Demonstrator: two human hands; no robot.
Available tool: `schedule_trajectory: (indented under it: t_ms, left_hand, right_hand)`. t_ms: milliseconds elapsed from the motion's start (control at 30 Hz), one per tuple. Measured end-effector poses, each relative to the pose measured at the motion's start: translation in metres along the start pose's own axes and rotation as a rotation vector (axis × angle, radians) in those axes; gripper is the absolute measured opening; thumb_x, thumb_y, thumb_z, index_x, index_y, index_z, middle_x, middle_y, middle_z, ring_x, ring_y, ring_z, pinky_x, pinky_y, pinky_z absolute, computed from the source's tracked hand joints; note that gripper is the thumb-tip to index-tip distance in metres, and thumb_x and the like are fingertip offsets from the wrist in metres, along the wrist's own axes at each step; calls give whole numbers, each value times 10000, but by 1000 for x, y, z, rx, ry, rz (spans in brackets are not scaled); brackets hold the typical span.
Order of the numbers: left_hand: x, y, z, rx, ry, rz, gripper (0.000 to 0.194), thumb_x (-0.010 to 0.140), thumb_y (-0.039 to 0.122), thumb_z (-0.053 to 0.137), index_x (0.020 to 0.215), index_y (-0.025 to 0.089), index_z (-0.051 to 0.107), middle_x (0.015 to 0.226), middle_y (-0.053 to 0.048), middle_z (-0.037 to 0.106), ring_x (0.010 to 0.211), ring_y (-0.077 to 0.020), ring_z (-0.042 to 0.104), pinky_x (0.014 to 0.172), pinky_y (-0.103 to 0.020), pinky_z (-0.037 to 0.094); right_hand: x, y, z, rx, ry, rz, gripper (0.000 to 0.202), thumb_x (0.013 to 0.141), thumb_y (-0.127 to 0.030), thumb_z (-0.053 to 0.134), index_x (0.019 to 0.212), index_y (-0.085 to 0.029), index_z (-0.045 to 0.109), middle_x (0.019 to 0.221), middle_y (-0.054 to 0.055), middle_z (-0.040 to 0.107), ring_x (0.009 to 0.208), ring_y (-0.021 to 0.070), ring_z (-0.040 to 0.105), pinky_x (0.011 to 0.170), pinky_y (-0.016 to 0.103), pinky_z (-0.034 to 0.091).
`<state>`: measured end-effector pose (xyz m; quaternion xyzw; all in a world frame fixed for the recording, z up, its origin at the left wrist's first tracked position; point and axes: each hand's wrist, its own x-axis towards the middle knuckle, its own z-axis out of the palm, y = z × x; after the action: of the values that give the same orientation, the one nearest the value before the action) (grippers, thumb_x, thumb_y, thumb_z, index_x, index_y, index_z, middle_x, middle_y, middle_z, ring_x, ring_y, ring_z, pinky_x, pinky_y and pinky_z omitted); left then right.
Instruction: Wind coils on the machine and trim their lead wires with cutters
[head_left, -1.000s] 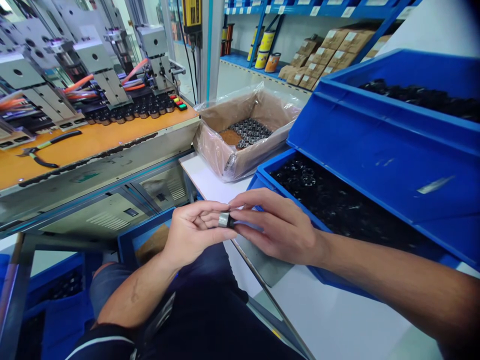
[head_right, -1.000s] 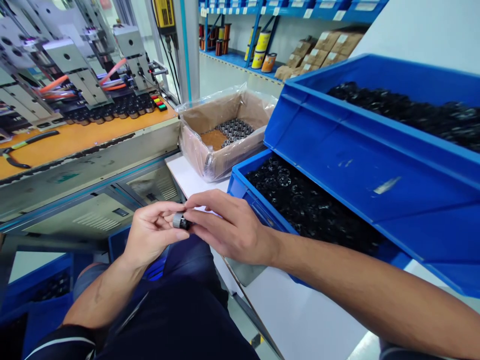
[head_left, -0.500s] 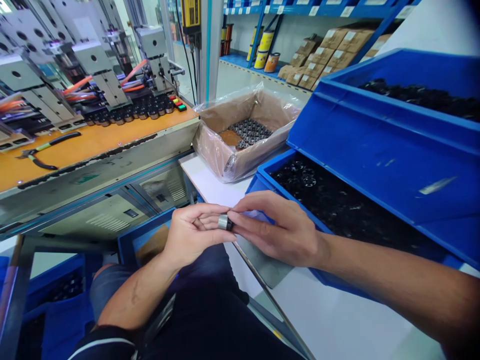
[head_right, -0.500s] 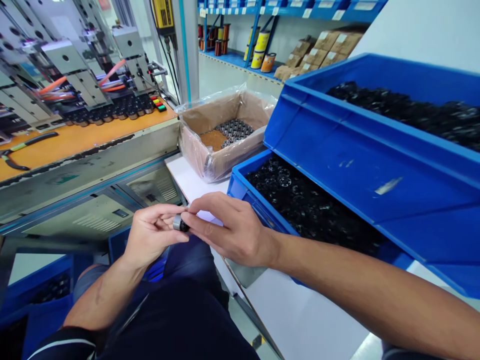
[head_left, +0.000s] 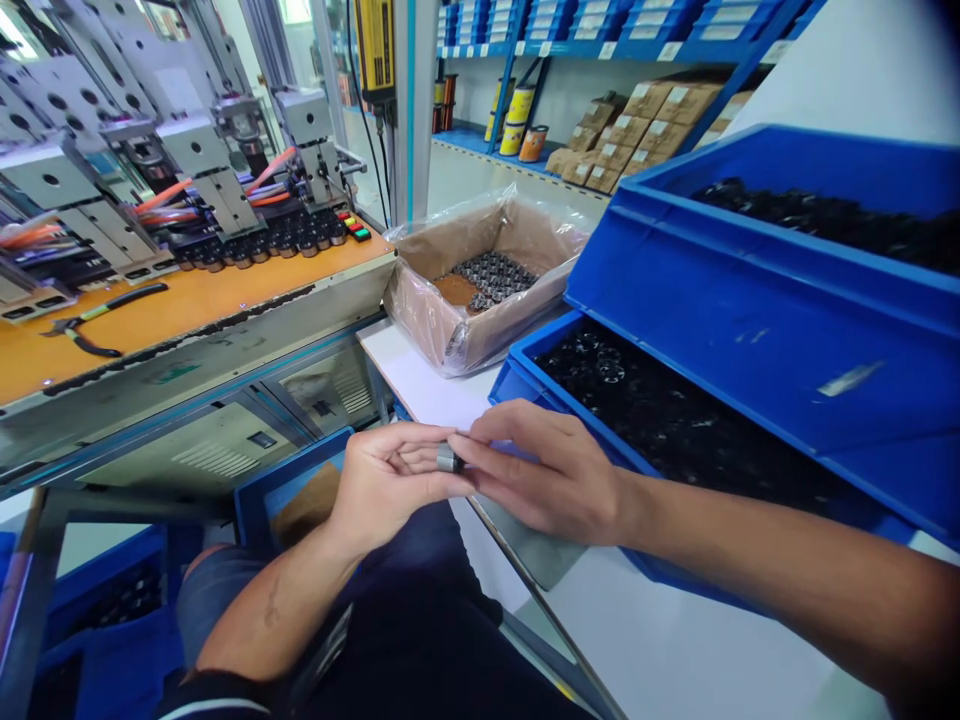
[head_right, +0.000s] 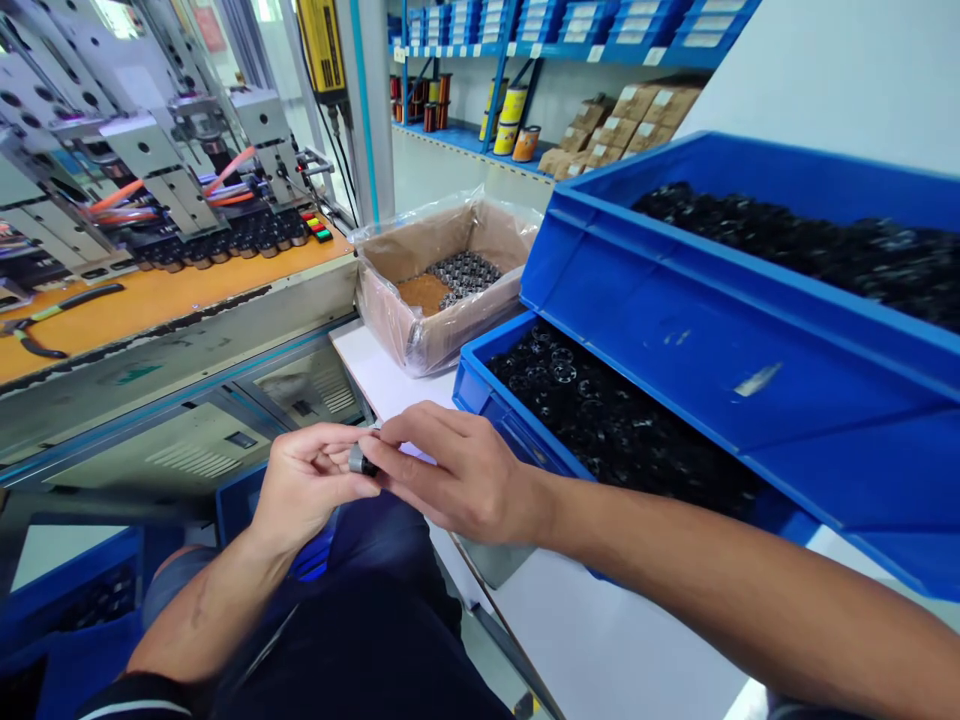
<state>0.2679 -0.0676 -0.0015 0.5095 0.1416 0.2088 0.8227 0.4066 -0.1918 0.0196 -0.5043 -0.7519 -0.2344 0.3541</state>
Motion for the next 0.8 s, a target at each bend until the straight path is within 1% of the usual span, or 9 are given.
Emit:
schedule_trajectory:
  t_ms: [100, 200, 300, 400, 467, 533, 633, 700, 800]
  left_hand:
    - [-2, -7, 10, -63, 81, 77, 398, 468, 62, 914, 817, 188, 770, 753, -12, 787, 692, -125, 736, 686, -192, 602]
    - [-2, -8, 14, -16, 139, 139, 405, 512, 70, 896, 873, 192, 760, 839, -35, 794, 753, -148, 745, 719, -217, 607]
    - [0, -2, 5, 191, 103, 262, 334, 638, 129, 840, 956, 203, 768, 936, -75, 786, 787, -179, 744, 712, -246, 610]
    - [4, 3, -8, 492, -19, 446, 183, 767, 194, 747, 940, 231, 792, 943, -84, 769, 831, -200, 733, 720, -259, 600]
    - [7, 2, -16, 635, -67, 551, 174, 807, 223, 707, 955, 254, 793, 967, -84, 769, 886, -219, 732, 757, -275, 598]
    - [11, 0, -22, 704, -71, 599, 191, 829, 250, 680, 989, 264, 784, 1015, -83, 775, 925, -234, 735, 786, -291, 600]
    - [15, 3, -27, 742, 6, 574, 184, 846, 302, 657, 966, 239, 782, 940, -72, 794, 813, -224, 753, 727, -279, 609]
    - [14, 8, -29, 768, 49, 530, 179, 845, 320, 656, 918, 220, 786, 841, -59, 798, 719, -212, 750, 663, -260, 604]
    - [6, 16, -36, 777, 78, 486, 162, 838, 303, 668, 890, 205, 786, 808, -57, 797, 688, -206, 746, 617, -244, 588]
  right_hand:
    - [-2, 0, 3, -64, 29, -26, 308, 895, -156, 622, 1178, -50, 564, 887, 125, 634, 814, 197, 609, 649, 342, 572]
    - [0, -2, 5, -63, 87, 15, 286, 887, -72, 563, 1172, -50, 566, 944, 138, 648, 903, 207, 631, 726, 350, 591]
    - [4, -3, 4, 47, 124, 137, 252, 874, -21, 539, 1113, -85, 586, 954, 118, 666, 927, 185, 634, 793, 325, 590]
    - [6, -4, 3, 143, 92, 199, 214, 899, -71, 515, 1088, -127, 599, 914, 92, 677, 849, 172, 637, 740, 306, 587]
    - [6, -4, 6, 180, 90, 215, 186, 909, -117, 522, 1072, -145, 605, 893, 82, 679, 812, 169, 644, 709, 291, 582]
    - [6, -1, 12, 169, 94, 192, 182, 923, -181, 539, 1088, -139, 603, 890, 85, 684, 802, 170, 655, 703, 284, 580]
    - [12, 8, 16, -93, 58, 51, 251, 950, -279, 528, 1097, -90, 604, 890, 104, 693, 806, 174, 665, 711, 277, 582]
    - [17, 20, 5, -298, 30, -27, 258, 961, -289, 510, 1047, -79, 633, 899, 117, 700, 830, 188, 670, 728, 294, 582]
    - [24, 53, -40, -403, 34, -13, 238, 969, -260, 494, 944, -119, 683, 890, 112, 711, 814, 189, 667, 727, 319, 565]
